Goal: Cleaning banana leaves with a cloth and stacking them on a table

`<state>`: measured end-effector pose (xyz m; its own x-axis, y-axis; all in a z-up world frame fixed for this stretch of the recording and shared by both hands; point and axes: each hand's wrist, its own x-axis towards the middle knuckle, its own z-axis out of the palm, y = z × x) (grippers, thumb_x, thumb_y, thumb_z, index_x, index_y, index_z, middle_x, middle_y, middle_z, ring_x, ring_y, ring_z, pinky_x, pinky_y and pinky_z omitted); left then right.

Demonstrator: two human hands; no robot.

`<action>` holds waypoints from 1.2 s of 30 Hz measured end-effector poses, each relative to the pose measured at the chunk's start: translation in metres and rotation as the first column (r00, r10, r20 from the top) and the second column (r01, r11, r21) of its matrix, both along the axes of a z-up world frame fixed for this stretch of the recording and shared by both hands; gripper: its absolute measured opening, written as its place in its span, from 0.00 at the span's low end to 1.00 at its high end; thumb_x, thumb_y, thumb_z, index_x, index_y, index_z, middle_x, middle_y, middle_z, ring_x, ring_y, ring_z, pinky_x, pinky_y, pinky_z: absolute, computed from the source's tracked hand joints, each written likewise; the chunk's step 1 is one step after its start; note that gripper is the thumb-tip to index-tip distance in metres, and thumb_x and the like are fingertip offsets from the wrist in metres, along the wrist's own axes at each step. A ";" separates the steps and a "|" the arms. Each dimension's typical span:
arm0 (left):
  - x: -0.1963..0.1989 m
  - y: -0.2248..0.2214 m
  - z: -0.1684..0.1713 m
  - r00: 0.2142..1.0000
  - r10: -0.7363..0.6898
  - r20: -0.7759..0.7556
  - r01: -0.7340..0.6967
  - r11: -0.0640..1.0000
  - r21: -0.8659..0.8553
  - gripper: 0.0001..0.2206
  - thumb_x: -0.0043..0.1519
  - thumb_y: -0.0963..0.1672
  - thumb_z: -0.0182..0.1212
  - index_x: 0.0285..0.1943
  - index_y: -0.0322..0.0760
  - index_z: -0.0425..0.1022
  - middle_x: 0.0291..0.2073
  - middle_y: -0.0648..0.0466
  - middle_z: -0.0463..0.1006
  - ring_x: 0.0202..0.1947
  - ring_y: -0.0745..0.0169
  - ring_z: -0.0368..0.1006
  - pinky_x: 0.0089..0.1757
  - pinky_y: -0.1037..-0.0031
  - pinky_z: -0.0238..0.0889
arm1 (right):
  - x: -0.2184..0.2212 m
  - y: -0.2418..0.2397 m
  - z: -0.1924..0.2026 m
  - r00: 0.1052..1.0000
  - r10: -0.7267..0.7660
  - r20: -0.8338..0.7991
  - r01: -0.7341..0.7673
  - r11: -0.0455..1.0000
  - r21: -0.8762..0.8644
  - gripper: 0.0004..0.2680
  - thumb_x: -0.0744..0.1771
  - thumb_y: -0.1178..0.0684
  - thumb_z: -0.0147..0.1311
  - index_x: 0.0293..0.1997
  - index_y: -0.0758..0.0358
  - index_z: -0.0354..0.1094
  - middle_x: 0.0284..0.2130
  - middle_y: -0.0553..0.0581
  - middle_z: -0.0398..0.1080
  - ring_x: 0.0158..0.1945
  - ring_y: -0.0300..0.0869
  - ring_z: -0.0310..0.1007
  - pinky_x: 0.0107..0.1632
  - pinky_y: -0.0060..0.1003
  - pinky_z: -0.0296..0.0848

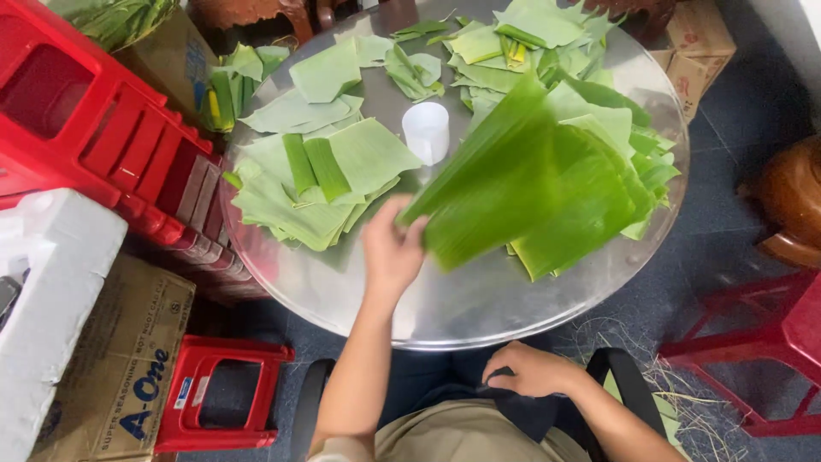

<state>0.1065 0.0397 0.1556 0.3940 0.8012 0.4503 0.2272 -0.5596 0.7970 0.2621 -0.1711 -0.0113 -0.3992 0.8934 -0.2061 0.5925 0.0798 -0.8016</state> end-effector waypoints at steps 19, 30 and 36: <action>0.081 0.185 -0.140 0.868 0.401 -0.294 -0.314 0.900 0.302 0.13 0.63 0.48 0.58 0.36 0.31 0.77 0.33 0.41 0.78 0.35 0.37 0.73 0.35 0.51 0.67 | 0.011 0.000 -0.022 0.989 -0.085 0.124 0.095 0.993 -0.071 0.08 0.68 0.47 0.54 0.48 0.46 0.78 0.45 0.45 0.80 0.53 0.42 0.73 0.58 0.34 0.65; -0.045 0.239 -0.115 0.615 0.500 -0.610 -0.514 0.841 0.171 0.08 0.56 0.40 0.51 0.40 0.33 0.72 0.33 0.36 0.78 0.36 0.25 0.75 0.37 0.44 0.70 | -0.002 0.010 0.000 0.994 -0.087 -0.064 0.086 0.996 -0.027 0.06 0.67 0.50 0.58 0.42 0.52 0.81 0.38 0.45 0.84 0.41 0.35 0.83 0.46 0.30 0.74; -0.074 0.116 -0.073 0.923 0.384 -0.021 -0.319 0.735 -0.599 0.30 0.57 0.38 0.57 0.73 0.40 0.64 0.18 0.52 0.78 0.16 0.66 0.73 0.25 0.74 0.69 | 0.004 0.009 -0.003 0.966 -0.063 -0.250 0.086 0.993 0.083 0.09 0.67 0.45 0.58 0.43 0.55 0.81 0.38 0.50 0.84 0.42 0.37 0.83 0.47 0.32 0.76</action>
